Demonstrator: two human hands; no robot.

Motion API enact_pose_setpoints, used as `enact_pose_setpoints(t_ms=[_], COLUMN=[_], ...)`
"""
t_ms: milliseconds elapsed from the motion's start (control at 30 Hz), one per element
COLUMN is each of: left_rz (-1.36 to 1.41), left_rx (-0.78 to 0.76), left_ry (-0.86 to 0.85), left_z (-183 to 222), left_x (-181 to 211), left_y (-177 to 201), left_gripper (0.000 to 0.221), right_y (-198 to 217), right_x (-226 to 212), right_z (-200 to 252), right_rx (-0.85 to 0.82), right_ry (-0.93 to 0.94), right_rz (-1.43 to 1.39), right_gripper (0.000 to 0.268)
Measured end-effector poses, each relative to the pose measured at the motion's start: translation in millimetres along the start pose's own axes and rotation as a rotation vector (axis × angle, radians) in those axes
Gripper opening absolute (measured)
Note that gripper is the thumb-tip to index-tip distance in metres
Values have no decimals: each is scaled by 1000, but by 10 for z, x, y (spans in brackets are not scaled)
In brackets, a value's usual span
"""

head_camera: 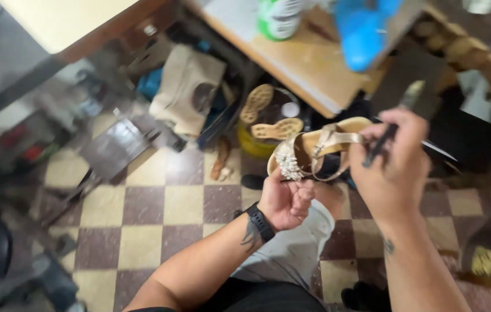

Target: Applying glue to the bottom of a sandal with a brush and performing finishing touches on a small pouch using a lighter and trimming tool.

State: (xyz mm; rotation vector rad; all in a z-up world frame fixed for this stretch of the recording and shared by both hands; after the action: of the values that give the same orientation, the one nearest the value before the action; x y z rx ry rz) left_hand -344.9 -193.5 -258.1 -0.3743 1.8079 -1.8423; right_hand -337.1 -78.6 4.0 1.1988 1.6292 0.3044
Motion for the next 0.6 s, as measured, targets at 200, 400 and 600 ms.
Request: enact_pose_setpoints(t_ms=[200, 400, 600], left_rz=[-102, -117, -164], left_rx=[708, 921, 1052], left_ry=[-259, -425, -455], left_z=[633, 1167, 1347], left_x=[615, 889, 999], left_y=[699, 243, 132], left_gripper=[97, 76, 52], right_y=[-1305, -2174, -2813], right_x=[-119, -286, 275], right_z=[-93, 399, 1035], right_rx=[-66, -144, -452], right_ry=[255, 293, 319], right_rz=[66, 114, 186], right_gripper=[50, 31, 51])
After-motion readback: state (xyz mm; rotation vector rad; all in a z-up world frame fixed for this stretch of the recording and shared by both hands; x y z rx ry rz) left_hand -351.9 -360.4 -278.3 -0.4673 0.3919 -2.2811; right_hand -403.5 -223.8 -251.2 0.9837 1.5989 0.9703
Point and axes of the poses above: each hand's wrist, its own z-axis away from the middle knuckle, its own y-axis out of the back of the hand, x = y × z, the point moved 2 cm from there along -z, towards the middle knuckle, and after that the axes turned 10 degrees about -y, right-handed, at the moved point
